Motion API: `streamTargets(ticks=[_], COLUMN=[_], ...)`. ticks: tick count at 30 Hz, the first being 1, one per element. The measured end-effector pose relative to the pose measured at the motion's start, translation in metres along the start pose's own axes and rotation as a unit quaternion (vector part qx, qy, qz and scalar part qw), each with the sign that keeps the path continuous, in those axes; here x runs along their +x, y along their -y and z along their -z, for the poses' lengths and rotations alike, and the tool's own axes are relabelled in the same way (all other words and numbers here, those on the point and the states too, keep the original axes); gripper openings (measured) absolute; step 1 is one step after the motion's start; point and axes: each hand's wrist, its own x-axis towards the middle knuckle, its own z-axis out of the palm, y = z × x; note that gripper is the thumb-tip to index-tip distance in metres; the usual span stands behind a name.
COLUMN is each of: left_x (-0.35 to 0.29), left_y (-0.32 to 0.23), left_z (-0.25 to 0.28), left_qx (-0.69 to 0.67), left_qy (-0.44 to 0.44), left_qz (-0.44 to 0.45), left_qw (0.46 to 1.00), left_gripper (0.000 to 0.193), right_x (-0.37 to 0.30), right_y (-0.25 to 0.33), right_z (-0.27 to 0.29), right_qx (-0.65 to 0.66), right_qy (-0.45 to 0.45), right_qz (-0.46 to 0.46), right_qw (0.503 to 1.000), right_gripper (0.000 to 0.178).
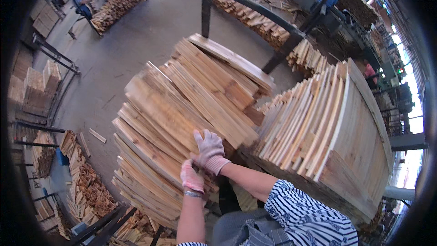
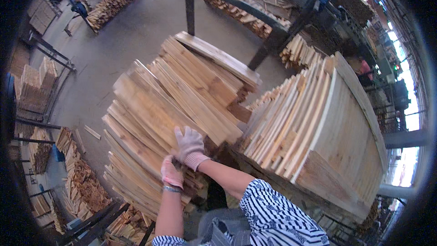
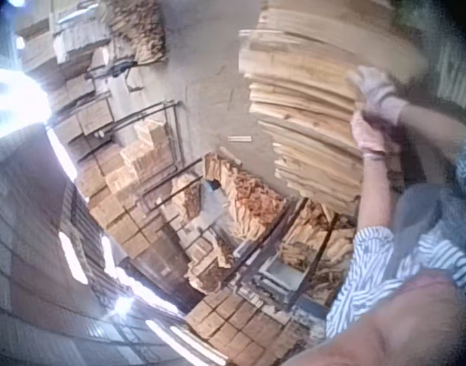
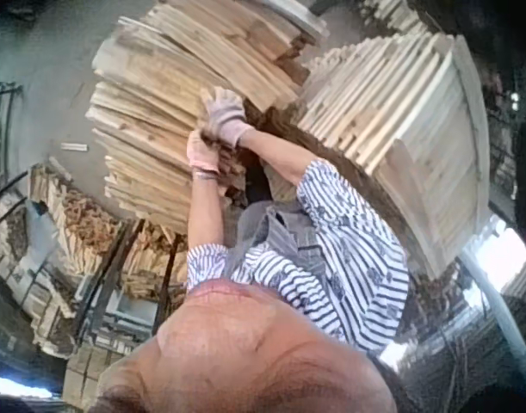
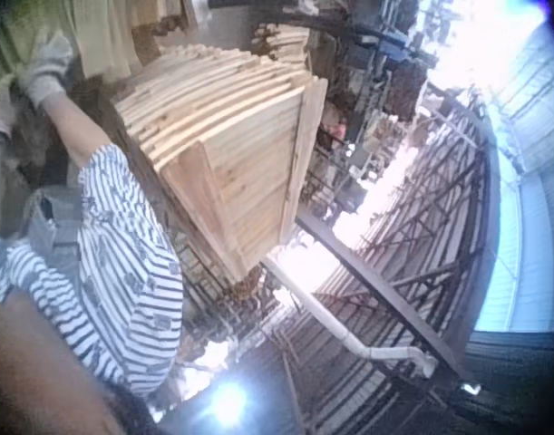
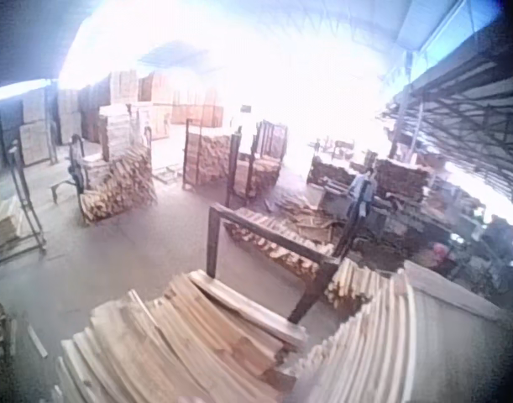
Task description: The person lifts stacks of wooden planks from a metal rack and places them onto a growing pile on the floor. The person repeatedly bends, lifts, and arranges the lumber by hand in a busy workshop environment.
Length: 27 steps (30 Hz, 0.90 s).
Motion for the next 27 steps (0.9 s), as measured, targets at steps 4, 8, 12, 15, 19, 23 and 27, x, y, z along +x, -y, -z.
streamTargets(ticks=[4,8,12,15,19,23,27], left_x=[-0.038,-0.001,-0.002,0.013,-0.010,-0.011,0.008], left_y=[-0.032,-0.020,-0.008,-0.019,-0.021,-0.033,-0.014], left_z=[-0.051,-0.030,-0.047,-0.035,-0.058,-0.058,-0.070], left_qx=[-0.041,0.093,0.213,0.253,0.228,0.218,0.277], left_qy=[0.058,-0.001,-0.118,-0.101,-0.087,-0.078,-0.108], left_qz=[0.008,0.004,-0.037,-0.025,-0.017,0.005,-0.040], left_qw=[0.997,0.996,0.969,0.962,0.970,0.973,0.954], left_gripper=[0.066,0.069,0.076,0.086,0.086,0.095,0.087], right_x=[-0.029,0.024,0.039,0.033,0.001,0.002,0.024], right_y=[-0.020,-0.077,-0.144,-0.162,-0.135,-0.121,-0.179], right_z=[0.009,0.015,0.017,-0.003,0.045,0.060,0.020], right_qx=[0.021,0.062,0.012,0.055,0.018,0.043,0.185], right_qy=[0.100,-0.140,-0.090,-0.001,0.138,0.189,0.169], right_qz=[0.012,-0.126,-0.371,-0.436,-0.332,-0.276,-0.222], right_qw=[0.995,0.980,0.924,0.898,0.933,0.941,0.942], right_gripper=[0.077,0.072,0.083,0.084,0.087,0.093,0.096])
